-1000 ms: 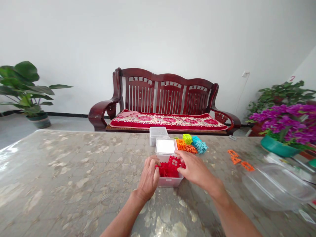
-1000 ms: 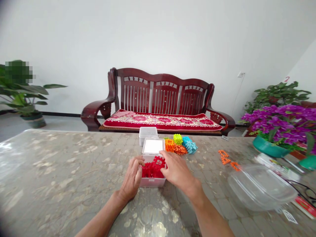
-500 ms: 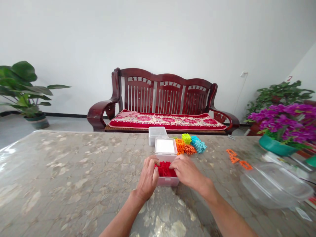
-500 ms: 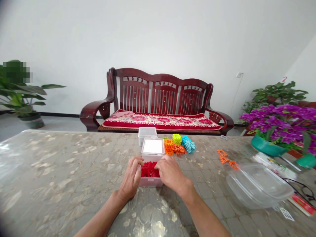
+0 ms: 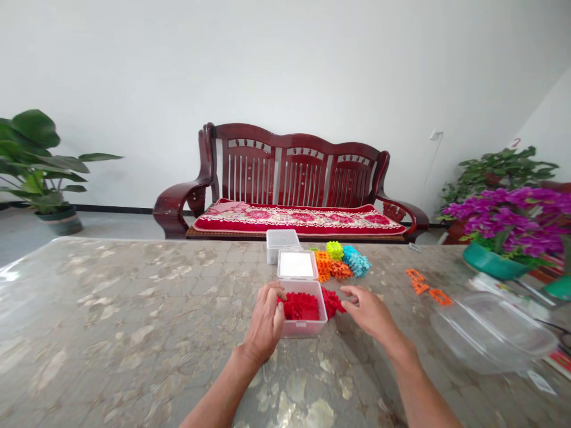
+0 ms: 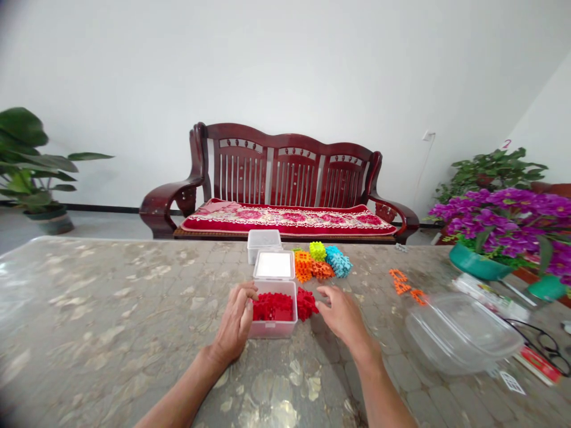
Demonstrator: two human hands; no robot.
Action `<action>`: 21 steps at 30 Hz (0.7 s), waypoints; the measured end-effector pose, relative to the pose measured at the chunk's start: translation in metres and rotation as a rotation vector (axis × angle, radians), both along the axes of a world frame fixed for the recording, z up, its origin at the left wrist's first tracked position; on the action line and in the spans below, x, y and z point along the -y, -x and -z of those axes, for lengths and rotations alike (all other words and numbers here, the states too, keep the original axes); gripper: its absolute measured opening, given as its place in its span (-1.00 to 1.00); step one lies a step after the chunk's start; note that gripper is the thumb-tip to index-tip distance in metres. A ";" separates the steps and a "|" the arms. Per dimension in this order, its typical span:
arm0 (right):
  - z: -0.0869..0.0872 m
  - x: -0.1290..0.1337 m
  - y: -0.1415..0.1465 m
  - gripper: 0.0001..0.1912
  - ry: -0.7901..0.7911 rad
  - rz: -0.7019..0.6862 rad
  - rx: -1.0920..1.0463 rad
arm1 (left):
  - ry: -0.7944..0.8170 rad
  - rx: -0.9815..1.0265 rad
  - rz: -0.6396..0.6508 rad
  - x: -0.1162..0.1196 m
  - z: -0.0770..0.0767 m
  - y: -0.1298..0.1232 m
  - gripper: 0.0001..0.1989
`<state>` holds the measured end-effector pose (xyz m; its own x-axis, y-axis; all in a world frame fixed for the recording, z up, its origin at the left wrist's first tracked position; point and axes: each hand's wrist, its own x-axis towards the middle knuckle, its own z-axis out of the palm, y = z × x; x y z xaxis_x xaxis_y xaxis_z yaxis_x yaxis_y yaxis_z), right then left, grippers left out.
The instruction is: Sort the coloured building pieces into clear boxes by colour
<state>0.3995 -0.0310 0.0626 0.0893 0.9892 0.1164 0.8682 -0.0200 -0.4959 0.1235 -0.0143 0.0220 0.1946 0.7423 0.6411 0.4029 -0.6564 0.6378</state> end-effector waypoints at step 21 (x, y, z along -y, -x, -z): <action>0.017 0.003 -0.043 -0.63 -0.096 0.087 -0.308 | 0.019 -0.013 0.018 0.000 0.004 0.001 -0.82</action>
